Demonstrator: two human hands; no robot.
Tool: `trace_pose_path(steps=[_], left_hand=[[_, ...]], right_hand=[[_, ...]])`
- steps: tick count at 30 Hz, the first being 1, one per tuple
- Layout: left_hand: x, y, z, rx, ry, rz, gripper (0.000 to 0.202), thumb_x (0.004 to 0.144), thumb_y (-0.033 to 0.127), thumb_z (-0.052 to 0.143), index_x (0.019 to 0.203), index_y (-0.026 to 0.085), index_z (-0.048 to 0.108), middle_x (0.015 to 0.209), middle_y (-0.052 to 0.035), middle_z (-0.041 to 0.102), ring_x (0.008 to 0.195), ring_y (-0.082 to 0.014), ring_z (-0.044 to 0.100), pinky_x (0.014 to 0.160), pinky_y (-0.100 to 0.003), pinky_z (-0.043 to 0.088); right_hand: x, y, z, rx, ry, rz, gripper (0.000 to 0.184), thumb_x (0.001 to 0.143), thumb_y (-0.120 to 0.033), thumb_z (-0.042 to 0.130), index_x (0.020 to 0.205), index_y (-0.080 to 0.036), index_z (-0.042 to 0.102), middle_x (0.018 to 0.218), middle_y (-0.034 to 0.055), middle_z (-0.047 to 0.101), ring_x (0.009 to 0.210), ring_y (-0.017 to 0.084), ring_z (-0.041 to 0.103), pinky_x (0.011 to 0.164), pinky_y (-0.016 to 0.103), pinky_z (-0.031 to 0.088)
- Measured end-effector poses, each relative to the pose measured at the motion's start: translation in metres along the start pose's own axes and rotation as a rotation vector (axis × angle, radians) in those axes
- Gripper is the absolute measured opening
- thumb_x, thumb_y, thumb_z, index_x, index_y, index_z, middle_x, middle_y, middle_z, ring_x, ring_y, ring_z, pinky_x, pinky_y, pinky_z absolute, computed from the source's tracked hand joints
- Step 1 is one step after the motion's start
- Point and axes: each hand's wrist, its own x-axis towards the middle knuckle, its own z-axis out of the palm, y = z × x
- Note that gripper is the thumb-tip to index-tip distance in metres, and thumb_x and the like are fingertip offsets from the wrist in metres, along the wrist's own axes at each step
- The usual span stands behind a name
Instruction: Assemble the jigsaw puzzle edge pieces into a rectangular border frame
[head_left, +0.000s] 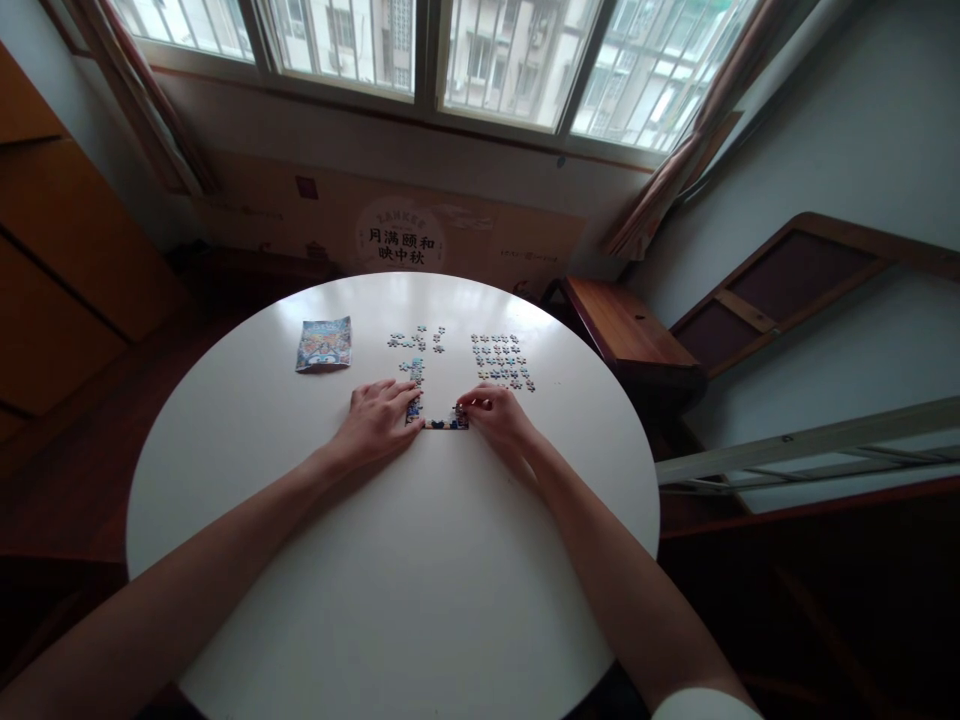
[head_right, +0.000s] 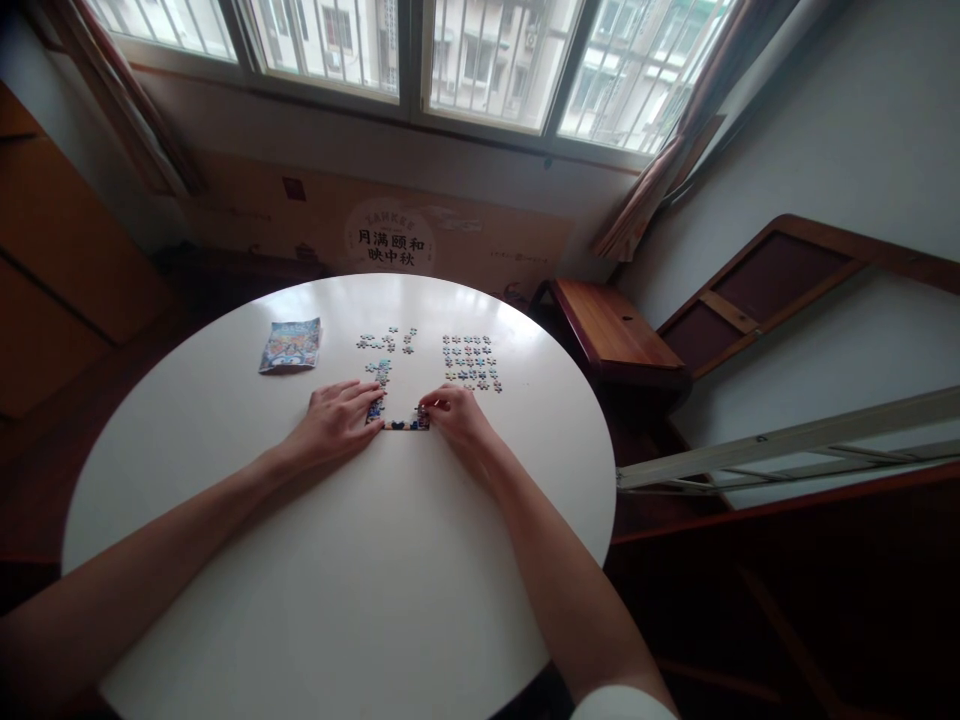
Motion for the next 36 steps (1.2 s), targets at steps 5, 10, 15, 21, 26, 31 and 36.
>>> trace_pose_path(steps=[5,10,15,21,26,31,36], left_hand=[[0.0002,-0.0014,0.0009,0.008,0.0,0.012,0.045,0.086,0.048,0.052,0.128,0.032,0.057,0.137,-0.0012,0.056,0.13,-0.0278,0.043,0.107,-0.045,0.025],[0.0001,-0.0003,-0.0008,0.013,-0.013,0.02,0.045,0.087,0.047,0.051,0.128,0.03,0.057,0.138,-0.0014,0.055,0.13,-0.0265,0.043,0.107,-0.044,0.026],[-0.0002,0.0006,-0.0016,0.033,-0.013,0.029,0.044,0.088,0.047,0.05,0.128,0.029,0.056,0.138,-0.0018,0.055,0.129,-0.0265,0.044,0.106,-0.044,0.026],[0.0008,0.0,-0.0003,0.035,-0.006,0.04,0.045,0.088,0.047,0.05,0.127,0.028,0.057,0.138,-0.0022,0.056,0.129,-0.0272,0.044,0.105,-0.045,0.027],[0.0007,-0.0007,0.0003,0.028,-0.001,0.043,0.044,0.087,0.047,0.051,0.128,0.029,0.056,0.137,-0.0017,0.056,0.128,-0.0272,0.045,0.105,-0.045,0.028],[0.0004,-0.0017,-0.0004,0.018,0.002,0.046,0.045,0.087,0.048,0.05,0.128,0.029,0.056,0.137,-0.0021,0.056,0.129,-0.0276,0.044,0.106,-0.046,0.027],[0.0002,-0.0014,-0.0007,0.013,0.004,0.05,0.045,0.087,0.047,0.05,0.128,0.029,0.056,0.137,-0.0024,0.056,0.129,-0.0277,0.044,0.106,-0.046,0.027]], right_hand=[[-0.0002,0.0013,0.0011,0.003,0.037,0.0,0.017,0.077,-0.019,0.064,0.089,-0.017,0.075,0.084,0.0046,0.062,0.065,0.011,0.056,0.065,0.025,0.047],[-0.0003,0.0003,0.0004,-0.019,0.133,-0.021,0.017,0.08,-0.018,0.056,0.083,-0.017,0.073,0.08,0.0034,0.062,0.064,0.011,0.053,0.063,0.024,0.045],[-0.0024,-0.0005,0.0002,-0.047,0.137,-0.018,0.015,0.081,-0.024,0.058,0.086,-0.017,0.071,0.064,-0.001,0.057,0.059,0.012,0.049,0.062,0.024,0.041],[-0.0036,0.0038,0.0012,-0.089,0.063,-0.027,0.013,0.079,-0.025,0.063,0.088,-0.017,0.069,0.061,-0.0038,0.054,0.056,0.01,0.047,0.061,0.023,0.038],[-0.0033,0.0051,0.0011,-0.084,0.047,-0.045,0.012,0.078,-0.024,0.064,0.087,-0.017,0.068,0.064,-0.0025,0.055,0.058,0.01,0.048,0.061,0.023,0.038],[-0.0031,0.0016,-0.0004,-0.103,0.137,-0.063,0.013,0.083,-0.022,0.055,0.081,-0.017,0.067,0.065,-0.0009,0.058,0.058,0.011,0.049,0.061,0.023,0.038],[-0.0038,0.0006,-0.0022,-0.198,0.142,-0.006,0.015,0.083,-0.02,0.054,0.082,-0.017,0.068,0.065,0.0,0.059,0.06,0.012,0.051,0.062,0.024,0.038]])
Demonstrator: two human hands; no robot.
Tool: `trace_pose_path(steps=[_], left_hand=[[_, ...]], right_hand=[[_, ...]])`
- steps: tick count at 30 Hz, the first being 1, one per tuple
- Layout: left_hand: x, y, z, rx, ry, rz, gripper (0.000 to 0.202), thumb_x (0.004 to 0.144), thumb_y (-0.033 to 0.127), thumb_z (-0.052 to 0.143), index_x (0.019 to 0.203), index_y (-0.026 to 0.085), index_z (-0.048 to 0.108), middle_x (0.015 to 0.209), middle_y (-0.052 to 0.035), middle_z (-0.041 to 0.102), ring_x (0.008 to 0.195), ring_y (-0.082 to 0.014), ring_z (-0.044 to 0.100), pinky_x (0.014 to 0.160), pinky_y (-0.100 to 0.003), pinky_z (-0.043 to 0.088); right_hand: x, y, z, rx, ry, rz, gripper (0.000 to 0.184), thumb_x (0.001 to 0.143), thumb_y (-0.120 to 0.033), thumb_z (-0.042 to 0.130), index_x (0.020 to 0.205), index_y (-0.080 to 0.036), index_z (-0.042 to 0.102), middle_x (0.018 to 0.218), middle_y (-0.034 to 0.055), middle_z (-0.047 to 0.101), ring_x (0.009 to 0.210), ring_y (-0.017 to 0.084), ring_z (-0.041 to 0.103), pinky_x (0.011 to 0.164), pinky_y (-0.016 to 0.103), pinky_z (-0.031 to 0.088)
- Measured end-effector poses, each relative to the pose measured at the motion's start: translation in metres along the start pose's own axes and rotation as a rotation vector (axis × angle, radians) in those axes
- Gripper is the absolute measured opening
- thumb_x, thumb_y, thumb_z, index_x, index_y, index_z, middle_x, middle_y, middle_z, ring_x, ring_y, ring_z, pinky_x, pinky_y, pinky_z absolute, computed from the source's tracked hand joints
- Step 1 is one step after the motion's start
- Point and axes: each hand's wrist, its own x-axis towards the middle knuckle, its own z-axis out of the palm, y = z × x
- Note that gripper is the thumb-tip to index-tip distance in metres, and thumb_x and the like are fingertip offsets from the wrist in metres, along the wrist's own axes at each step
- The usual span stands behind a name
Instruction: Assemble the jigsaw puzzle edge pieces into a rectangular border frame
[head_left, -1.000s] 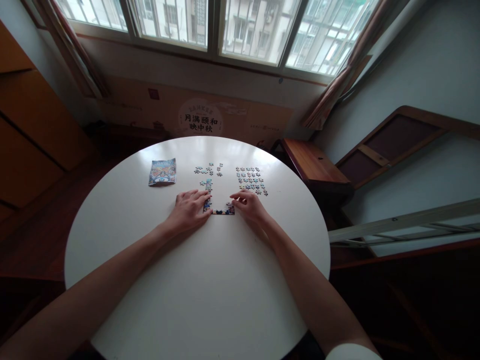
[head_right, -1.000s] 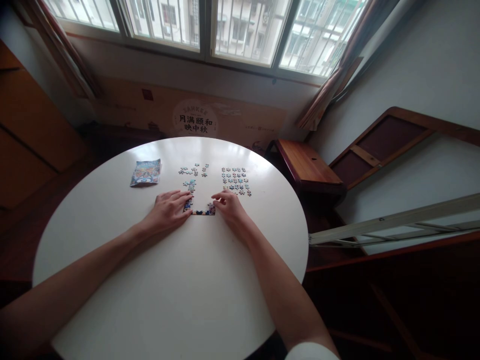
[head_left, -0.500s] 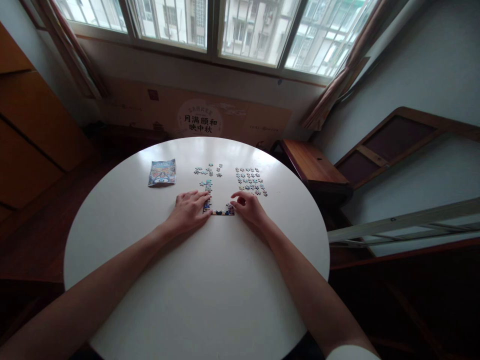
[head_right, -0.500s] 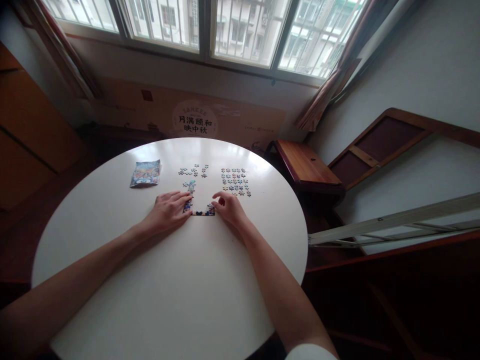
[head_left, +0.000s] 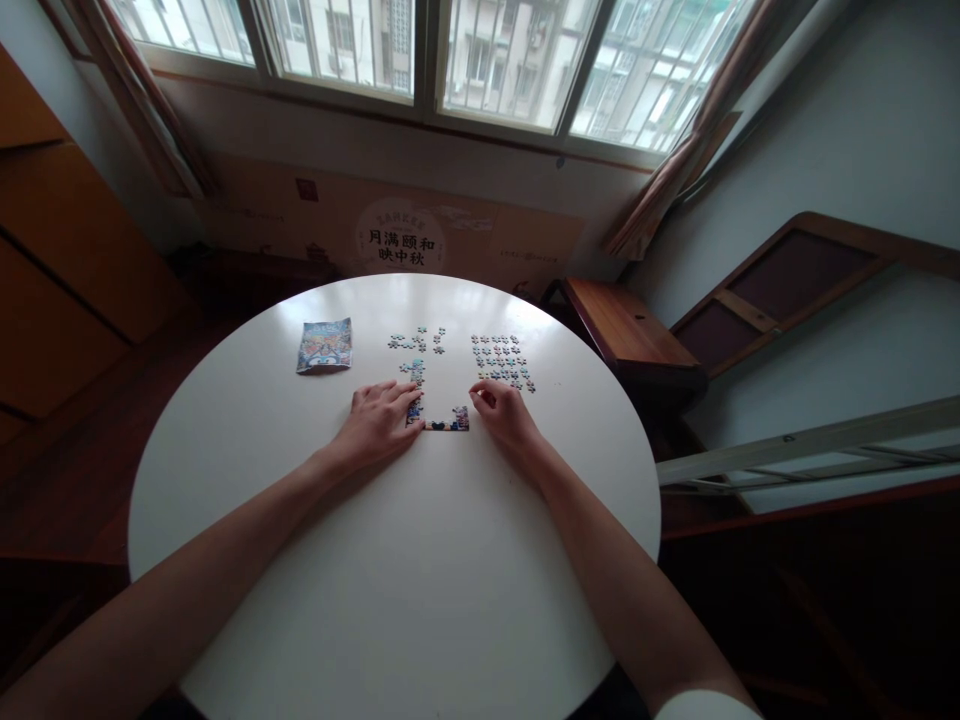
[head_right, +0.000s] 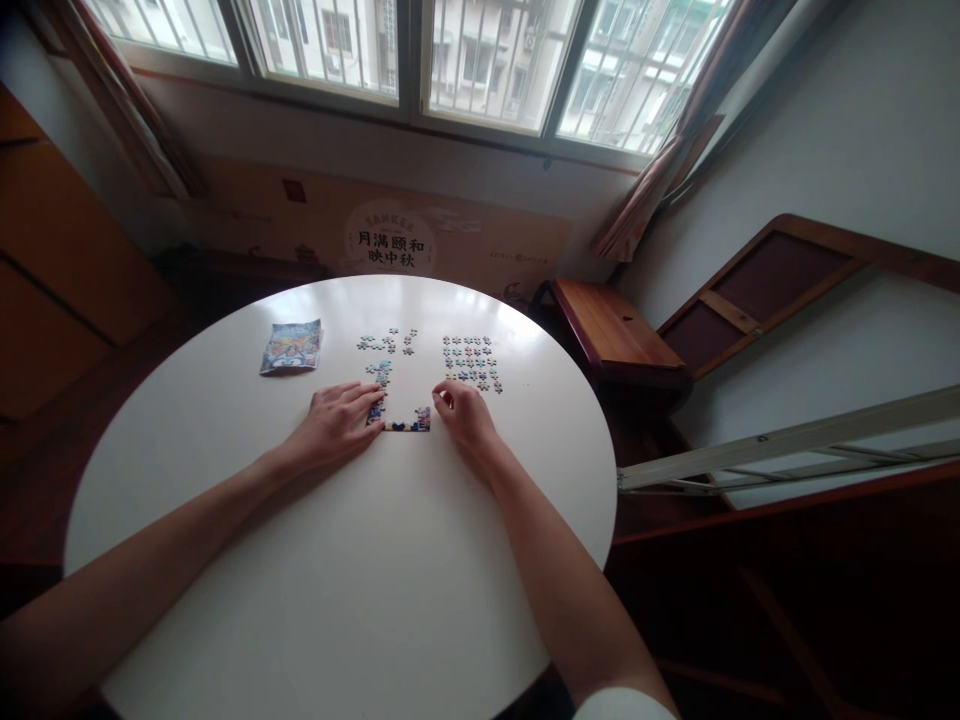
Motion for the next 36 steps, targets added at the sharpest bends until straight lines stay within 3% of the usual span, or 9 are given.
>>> trace_pose_path(steps=[6,16,23,29,36], left_hand=[[0.0001,0.0016,-0.0008,-0.004,-0.007,-0.01,0.044,0.087,0.047,0.051,0.127,0.029,0.057,0.137,-0.0023,0.056,0.128,-0.028,0.045,0.106,-0.046,0.027],[-0.0004,0.0003,-0.0003,-0.032,0.026,-0.039,0.044,0.081,0.047,0.057,0.123,0.031,0.06,0.132,-0.0017,0.06,0.126,-0.0285,0.047,0.106,-0.046,0.029],[0.0009,0.0008,-0.0013,-0.044,0.067,-0.054,0.048,0.084,0.045,0.054,0.13,0.03,0.053,0.145,-0.0026,0.047,0.126,-0.028,0.047,0.101,-0.045,0.034],[0.0009,0.0026,-0.0022,-0.046,0.057,-0.065,0.034,0.085,0.043,0.054,0.116,0.031,0.062,0.14,-0.0017,0.053,0.123,-0.0272,0.05,0.101,-0.045,0.033],[0.0006,0.0015,-0.0006,-0.067,0.055,-0.068,0.033,0.085,0.044,0.054,0.113,0.03,0.064,0.131,-0.0024,0.061,0.122,-0.0255,0.05,0.103,-0.044,0.031]], right_hand=[[-0.0028,-0.0018,0.0008,-0.079,-0.094,-0.003,0.016,0.082,-0.017,0.055,0.089,-0.019,0.07,0.072,0.0009,0.062,0.065,0.013,0.054,0.065,0.024,0.038],[-0.0036,-0.0057,0.0008,-0.104,-0.108,0.004,0.018,0.081,-0.017,0.055,0.091,-0.021,0.07,0.071,-0.0006,0.06,0.065,0.012,0.052,0.065,0.023,0.037],[-0.0036,-0.0057,0.0007,-0.104,-0.104,-0.001,0.017,0.082,-0.017,0.056,0.091,-0.02,0.07,0.071,-0.0007,0.06,0.066,0.012,0.052,0.066,0.023,0.037],[-0.0035,-0.0043,0.0019,-0.104,-0.099,-0.001,0.016,0.082,-0.019,0.056,0.091,-0.021,0.069,0.072,-0.0006,0.06,0.066,0.012,0.052,0.066,0.023,0.037],[-0.0036,-0.0038,0.0022,-0.105,-0.1,0.0,0.016,0.082,-0.019,0.056,0.09,-0.021,0.069,0.072,-0.0006,0.06,0.067,0.013,0.052,0.066,0.023,0.037]])
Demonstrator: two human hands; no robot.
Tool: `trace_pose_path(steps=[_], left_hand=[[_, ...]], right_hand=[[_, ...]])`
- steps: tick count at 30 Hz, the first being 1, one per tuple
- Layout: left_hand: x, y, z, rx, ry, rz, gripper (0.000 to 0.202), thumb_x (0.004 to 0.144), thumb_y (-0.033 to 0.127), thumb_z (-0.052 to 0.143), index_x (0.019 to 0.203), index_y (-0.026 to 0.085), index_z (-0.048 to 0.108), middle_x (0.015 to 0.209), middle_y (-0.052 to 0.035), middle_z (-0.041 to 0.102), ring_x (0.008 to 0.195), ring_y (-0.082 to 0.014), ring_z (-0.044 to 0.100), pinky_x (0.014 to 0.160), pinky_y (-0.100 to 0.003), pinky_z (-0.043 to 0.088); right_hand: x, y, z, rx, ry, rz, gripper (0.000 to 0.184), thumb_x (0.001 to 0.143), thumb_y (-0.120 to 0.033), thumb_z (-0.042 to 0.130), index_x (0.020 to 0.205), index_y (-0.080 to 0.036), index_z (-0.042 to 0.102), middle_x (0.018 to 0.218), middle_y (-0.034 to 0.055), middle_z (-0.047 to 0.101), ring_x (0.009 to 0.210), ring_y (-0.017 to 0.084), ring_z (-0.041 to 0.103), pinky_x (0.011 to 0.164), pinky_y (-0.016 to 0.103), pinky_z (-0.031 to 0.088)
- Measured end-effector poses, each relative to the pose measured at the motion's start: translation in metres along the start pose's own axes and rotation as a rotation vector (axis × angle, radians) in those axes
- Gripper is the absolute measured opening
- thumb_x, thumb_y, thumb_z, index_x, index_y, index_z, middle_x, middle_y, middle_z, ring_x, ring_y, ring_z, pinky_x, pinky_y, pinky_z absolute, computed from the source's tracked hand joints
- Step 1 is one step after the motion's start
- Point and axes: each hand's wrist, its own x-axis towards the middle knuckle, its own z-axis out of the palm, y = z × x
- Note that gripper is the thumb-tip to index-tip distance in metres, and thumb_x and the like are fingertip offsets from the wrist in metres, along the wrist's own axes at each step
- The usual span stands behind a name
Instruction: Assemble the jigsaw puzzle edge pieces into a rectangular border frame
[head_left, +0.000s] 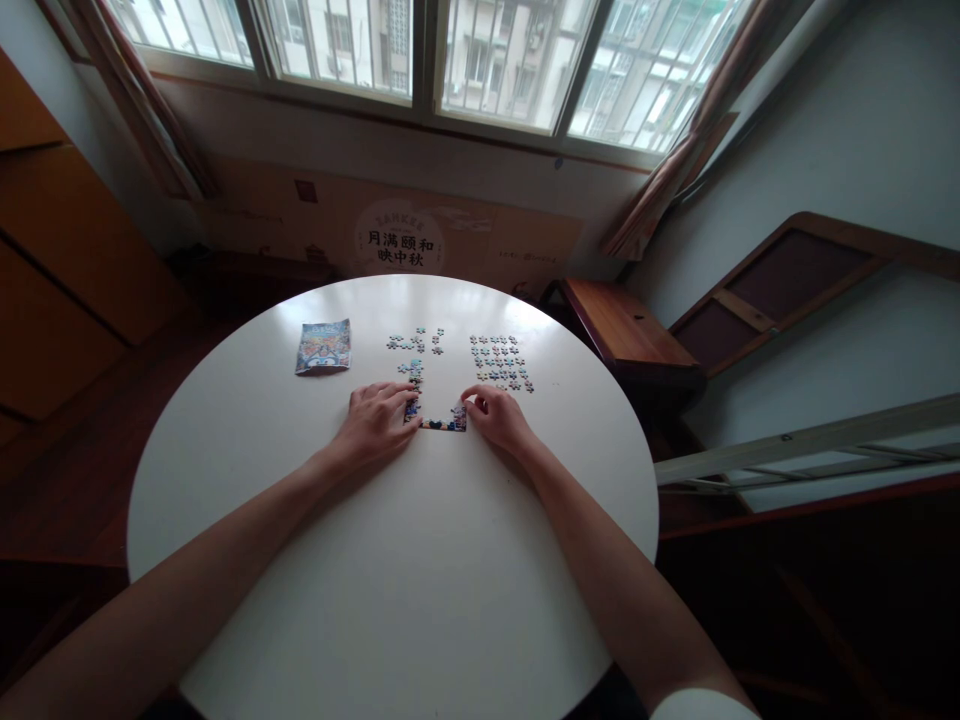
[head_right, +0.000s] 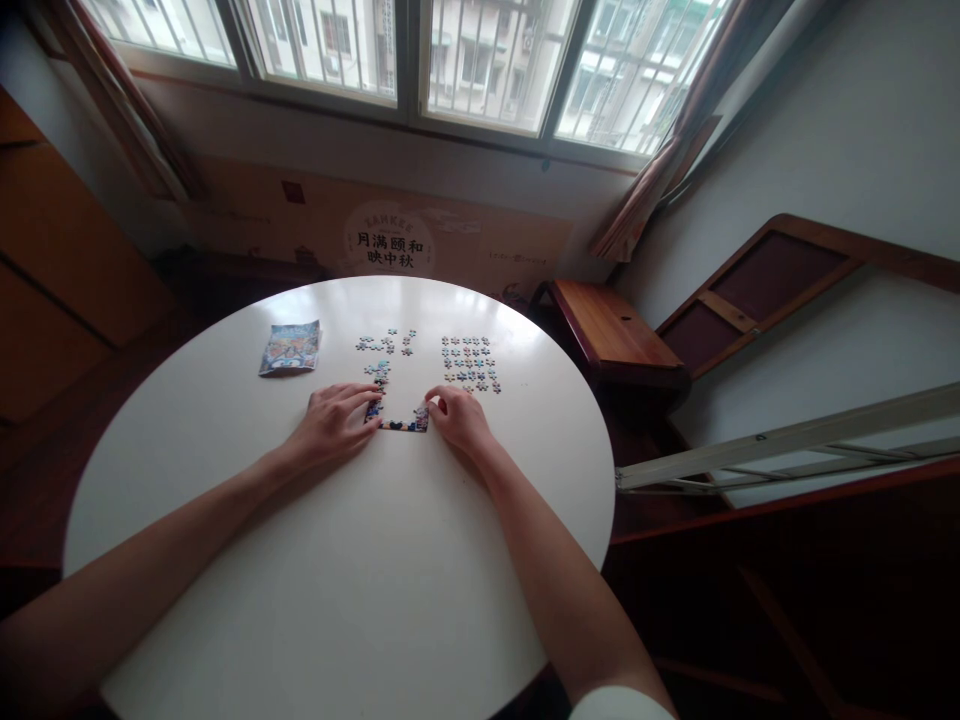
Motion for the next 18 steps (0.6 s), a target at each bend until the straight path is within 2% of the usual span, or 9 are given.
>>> trace_pose_path(steps=[18], left_hand=[[-0.0004,0.0022,-0.0014,-0.002,-0.007,0.005,0.034,0.086,0.045,0.053,0.113,0.029,0.065,0.126,-0.0026,0.064,0.121,-0.0256,0.05,0.102,-0.044,0.031]], right_hand=[[0.0001,-0.0009,-0.0006,-0.001,0.0,0.002,0.017,0.082,-0.017,0.056,0.092,-0.02,0.069,0.071,-0.0007,0.059,0.067,0.013,0.052,0.067,0.023,0.037]])
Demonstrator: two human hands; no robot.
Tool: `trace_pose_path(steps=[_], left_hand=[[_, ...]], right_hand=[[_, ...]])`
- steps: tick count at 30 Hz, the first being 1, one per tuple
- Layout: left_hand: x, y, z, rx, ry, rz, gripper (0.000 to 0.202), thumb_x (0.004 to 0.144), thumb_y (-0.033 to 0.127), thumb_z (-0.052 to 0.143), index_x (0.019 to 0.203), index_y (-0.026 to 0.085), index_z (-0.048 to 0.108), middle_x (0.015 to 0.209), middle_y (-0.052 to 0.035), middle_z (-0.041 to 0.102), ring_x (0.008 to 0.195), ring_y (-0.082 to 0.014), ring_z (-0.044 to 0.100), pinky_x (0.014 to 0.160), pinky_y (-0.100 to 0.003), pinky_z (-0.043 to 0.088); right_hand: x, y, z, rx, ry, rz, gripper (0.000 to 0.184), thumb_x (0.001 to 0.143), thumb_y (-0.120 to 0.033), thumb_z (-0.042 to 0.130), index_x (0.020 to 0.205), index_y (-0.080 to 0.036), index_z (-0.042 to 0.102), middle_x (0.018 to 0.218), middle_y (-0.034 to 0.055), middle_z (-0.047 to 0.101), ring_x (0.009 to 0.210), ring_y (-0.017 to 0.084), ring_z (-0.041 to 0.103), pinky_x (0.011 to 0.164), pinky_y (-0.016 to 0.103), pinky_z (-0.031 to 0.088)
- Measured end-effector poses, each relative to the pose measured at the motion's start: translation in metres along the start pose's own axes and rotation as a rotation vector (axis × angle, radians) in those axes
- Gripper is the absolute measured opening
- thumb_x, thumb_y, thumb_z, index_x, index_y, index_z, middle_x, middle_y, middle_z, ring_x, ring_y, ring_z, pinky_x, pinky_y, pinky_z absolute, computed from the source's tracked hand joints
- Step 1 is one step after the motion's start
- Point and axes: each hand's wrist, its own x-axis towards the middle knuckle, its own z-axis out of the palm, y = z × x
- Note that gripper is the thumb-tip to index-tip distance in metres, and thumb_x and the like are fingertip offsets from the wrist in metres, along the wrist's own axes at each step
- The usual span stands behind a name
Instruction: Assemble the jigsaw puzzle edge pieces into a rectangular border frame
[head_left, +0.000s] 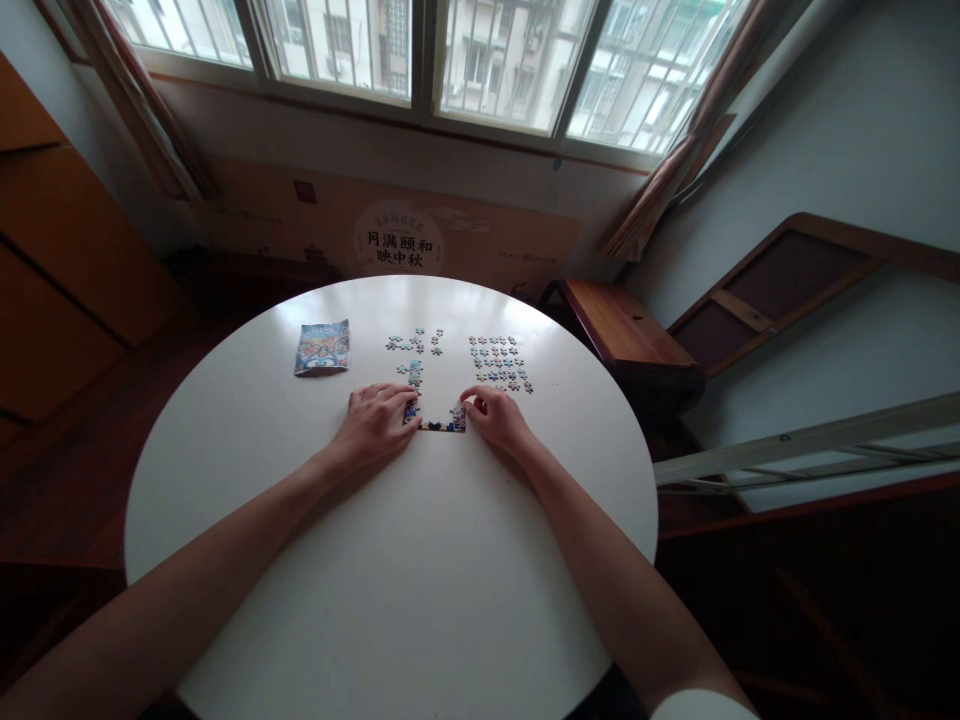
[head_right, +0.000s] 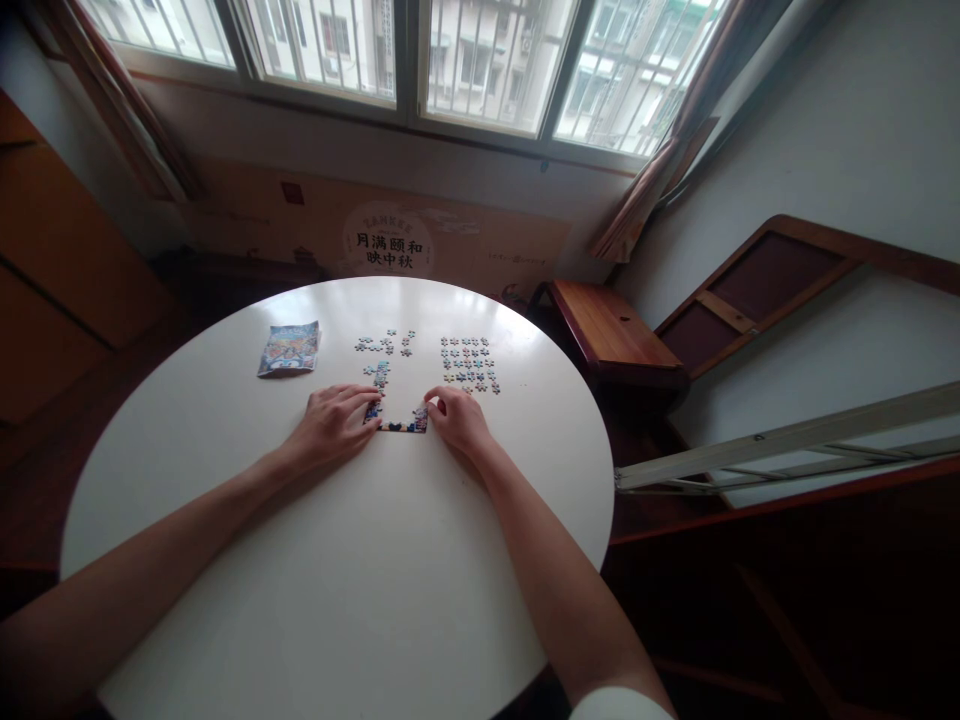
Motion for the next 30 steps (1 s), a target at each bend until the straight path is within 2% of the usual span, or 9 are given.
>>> trace_pose_path(steps=[10,18,23,30], left_hand=[[0.0013,-0.002,-0.0001,-0.004,-0.01,-0.011,0.032,0.086,0.042,0.052,0.112,0.03,0.065,0.126,-0.0027,0.063,0.121,-0.0259,0.051,0.102,-0.044,0.031],[0.0008,-0.0036,0.0014,0.012,-0.004,0.005,0.034,0.088,0.043,0.05,0.118,0.031,0.062,0.138,-0.0016,0.055,0.124,-0.0258,0.049,0.103,-0.045,0.031],[0.0017,-0.0027,0.0011,0.004,-0.035,-0.005,0.039,0.087,0.045,0.052,0.121,0.032,0.062,0.132,-0.0027,0.061,0.125,-0.0279,0.048,0.105,-0.048,0.029],[0.0007,-0.0032,0.0013,0.006,-0.031,0.001,0.038,0.087,0.045,0.051,0.121,0.031,0.063,0.131,-0.0017,0.061,0.125,-0.0273,0.048,0.106,-0.047,0.028]], right_hand=[[-0.0003,0.002,0.0017,0.004,-0.001,-0.003,0.016,0.082,-0.019,0.056,0.092,-0.022,0.069,0.07,-0.0011,0.059,0.066,0.012,0.051,0.066,0.023,0.036],[-0.0004,-0.0012,-0.0006,0.004,-0.006,0.007,0.016,0.083,-0.019,0.056,0.092,-0.021,0.069,0.07,-0.0011,0.059,0.066,0.012,0.052,0.065,0.023,0.036],[-0.0002,-0.0006,-0.0004,-0.007,-0.011,-0.005,0.014,0.085,-0.024,0.058,0.093,-0.022,0.069,0.071,-0.0008,0.061,0.066,0.012,0.052,0.065,0.023,0.036],[-0.0002,0.001,-0.0006,0.0,-0.024,-0.038,0.009,0.084,-0.025,0.061,0.085,-0.022,0.07,0.075,-0.0003,0.064,0.067,0.012,0.054,0.065,0.023,0.037]])
